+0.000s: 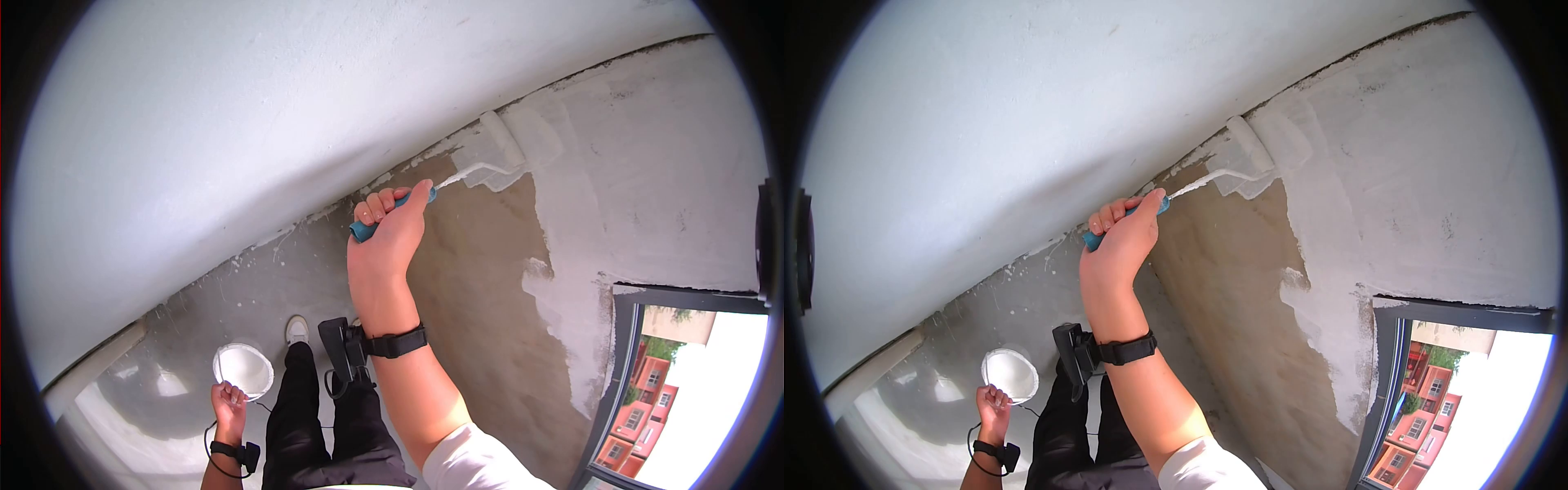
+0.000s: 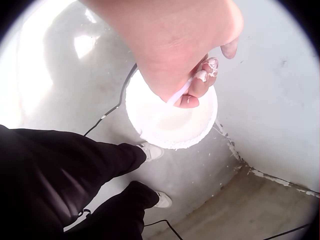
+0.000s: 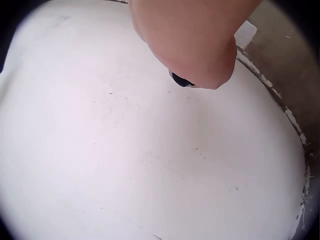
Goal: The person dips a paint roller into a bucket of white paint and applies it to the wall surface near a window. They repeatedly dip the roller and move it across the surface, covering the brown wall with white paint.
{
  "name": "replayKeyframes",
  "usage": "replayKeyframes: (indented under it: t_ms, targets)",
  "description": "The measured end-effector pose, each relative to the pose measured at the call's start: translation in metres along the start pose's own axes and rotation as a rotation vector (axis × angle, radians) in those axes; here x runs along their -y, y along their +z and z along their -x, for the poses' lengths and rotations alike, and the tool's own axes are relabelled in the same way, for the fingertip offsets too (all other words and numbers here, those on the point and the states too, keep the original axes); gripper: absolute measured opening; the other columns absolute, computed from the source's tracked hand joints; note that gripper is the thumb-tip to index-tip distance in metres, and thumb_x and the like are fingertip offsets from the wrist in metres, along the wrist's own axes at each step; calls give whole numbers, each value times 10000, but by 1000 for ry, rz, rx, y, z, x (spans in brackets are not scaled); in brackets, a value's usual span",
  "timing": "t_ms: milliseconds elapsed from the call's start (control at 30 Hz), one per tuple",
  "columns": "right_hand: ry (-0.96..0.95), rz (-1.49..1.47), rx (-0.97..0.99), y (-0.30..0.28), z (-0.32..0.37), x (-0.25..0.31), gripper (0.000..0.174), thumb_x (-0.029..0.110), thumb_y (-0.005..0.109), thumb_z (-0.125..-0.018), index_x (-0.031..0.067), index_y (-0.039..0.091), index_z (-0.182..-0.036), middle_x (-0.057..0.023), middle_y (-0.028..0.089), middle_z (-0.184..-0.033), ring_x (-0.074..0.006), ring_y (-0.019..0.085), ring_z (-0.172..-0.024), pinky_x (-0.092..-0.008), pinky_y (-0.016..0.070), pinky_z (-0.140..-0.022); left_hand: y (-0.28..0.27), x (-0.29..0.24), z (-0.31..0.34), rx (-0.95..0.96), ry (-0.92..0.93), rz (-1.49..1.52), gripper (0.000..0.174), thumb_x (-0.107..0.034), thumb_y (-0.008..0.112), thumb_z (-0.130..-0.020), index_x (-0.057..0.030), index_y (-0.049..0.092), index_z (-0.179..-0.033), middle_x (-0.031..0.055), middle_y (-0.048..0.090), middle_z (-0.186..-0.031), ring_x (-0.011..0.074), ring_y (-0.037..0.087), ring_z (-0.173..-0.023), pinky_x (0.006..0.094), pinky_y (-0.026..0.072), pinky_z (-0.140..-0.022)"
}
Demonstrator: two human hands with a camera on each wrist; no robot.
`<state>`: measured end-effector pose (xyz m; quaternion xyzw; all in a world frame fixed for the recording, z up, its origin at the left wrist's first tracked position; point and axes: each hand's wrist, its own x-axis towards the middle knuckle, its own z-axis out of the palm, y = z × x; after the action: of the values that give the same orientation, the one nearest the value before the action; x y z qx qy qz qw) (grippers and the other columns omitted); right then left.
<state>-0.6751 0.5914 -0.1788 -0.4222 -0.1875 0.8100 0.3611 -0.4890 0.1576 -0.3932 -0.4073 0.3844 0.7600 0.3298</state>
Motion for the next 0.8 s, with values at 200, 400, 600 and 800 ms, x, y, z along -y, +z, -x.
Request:
replayKeyframes:
  t_ms: [200,400,600,800]
  targets:
    - [-99,151,-39,-19,-24,-25,413,436,445,-1075,93,374,-855,-11,357,-717,-120,321,-594,-290,317,-516,-2,2,4,21,-16,18,245,-291,540,-936,-162,441,-752,-42,365,-573,113,383,-541,307,402,-658]
    - [-104,119,-44,-26,-32,-39,419,430,437,-1074,82,367,-852,-13,357,-716,-123,323,-592,-298,320,-513,-2,1,9,55,46,20,257,-300,536,-953,-166,442,-755,-43,363,-576,106,395,-547,302,418,-672]
    - [-87,142,-168,-50,-45,-54,450,441,453,-1067,106,339,-788,2,347,-663,-120,311,-553,-303,307,-504,-15,-7,9,73,48,26,259,-306,535,-945,-167,432,-752,-45,360,-574,107,381,-538,305,412,-649]
    - [-81,181,-90,-59,0,-11,396,418,472,-1066,98,393,-846,-8,355,-696,-118,328,-574,-290,310,-512,-17,-9,4,20,96,-27,273,-322,532,-932,-169,412,-740,-48,346,-562,106,353,-524,297,360,-598]
